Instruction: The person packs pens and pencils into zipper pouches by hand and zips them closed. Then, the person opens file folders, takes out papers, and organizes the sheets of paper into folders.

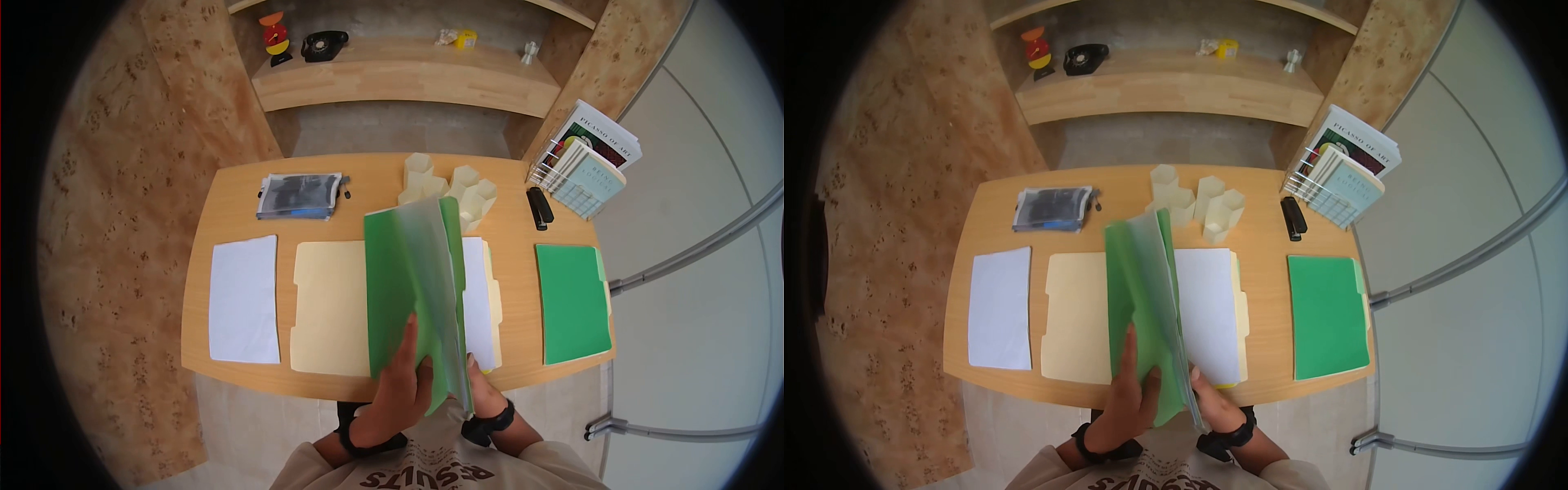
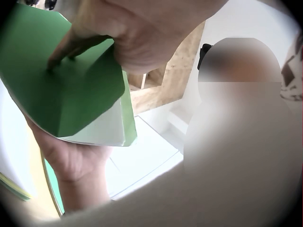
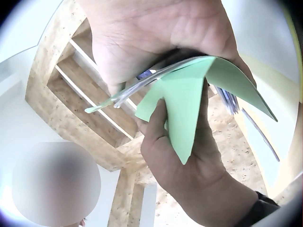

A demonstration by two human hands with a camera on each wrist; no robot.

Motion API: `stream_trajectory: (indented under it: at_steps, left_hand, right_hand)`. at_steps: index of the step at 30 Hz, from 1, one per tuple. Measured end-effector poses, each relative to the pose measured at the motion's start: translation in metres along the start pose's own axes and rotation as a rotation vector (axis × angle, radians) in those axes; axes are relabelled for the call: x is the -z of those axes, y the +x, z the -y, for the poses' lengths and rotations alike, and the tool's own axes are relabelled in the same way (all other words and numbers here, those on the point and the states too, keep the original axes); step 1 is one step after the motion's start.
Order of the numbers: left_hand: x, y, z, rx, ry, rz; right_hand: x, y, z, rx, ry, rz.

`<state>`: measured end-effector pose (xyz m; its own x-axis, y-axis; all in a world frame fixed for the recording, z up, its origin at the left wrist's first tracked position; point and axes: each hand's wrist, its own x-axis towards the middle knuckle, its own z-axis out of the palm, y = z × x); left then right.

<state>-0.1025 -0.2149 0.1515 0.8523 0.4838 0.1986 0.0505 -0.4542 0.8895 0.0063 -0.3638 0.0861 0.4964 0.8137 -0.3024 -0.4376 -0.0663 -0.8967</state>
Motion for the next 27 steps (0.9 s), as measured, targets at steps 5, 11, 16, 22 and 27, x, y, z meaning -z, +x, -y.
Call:
stream_trajectory:
  at_steps: [5, 11, 16, 22, 27]
  left_hand:
    - [0.001, 0.001, 0.001, 0.01, -0.051, -0.025]
    - [-0.002, 0.011, -0.004, 0.048, -0.134, -0.035]
    - [-0.003, 0.012, -0.007, 0.118, -0.13, -0.066]
    - [-0.007, 0.013, -0.002, 0.123, -0.127, -0.072]
    - [-0.006, 0.013, -0.001, 0.142, -0.134, -0.067]
  right_hand:
    - [0.015, 0.003, -0.026, -0.097, 0.037, -0.033]
    - [-0.026, 0.006, 0.028, -0.02, 0.055, -0.102]
    - [-0.027, 0.011, 0.018, -0.067, 0.142, -0.04]
    - [-0.015, 0.016, -0.001, -0.166, 0.158, 0.026]
    - [-0.005, 0.02, -0.005, -0.201, 0.118, 0.074]
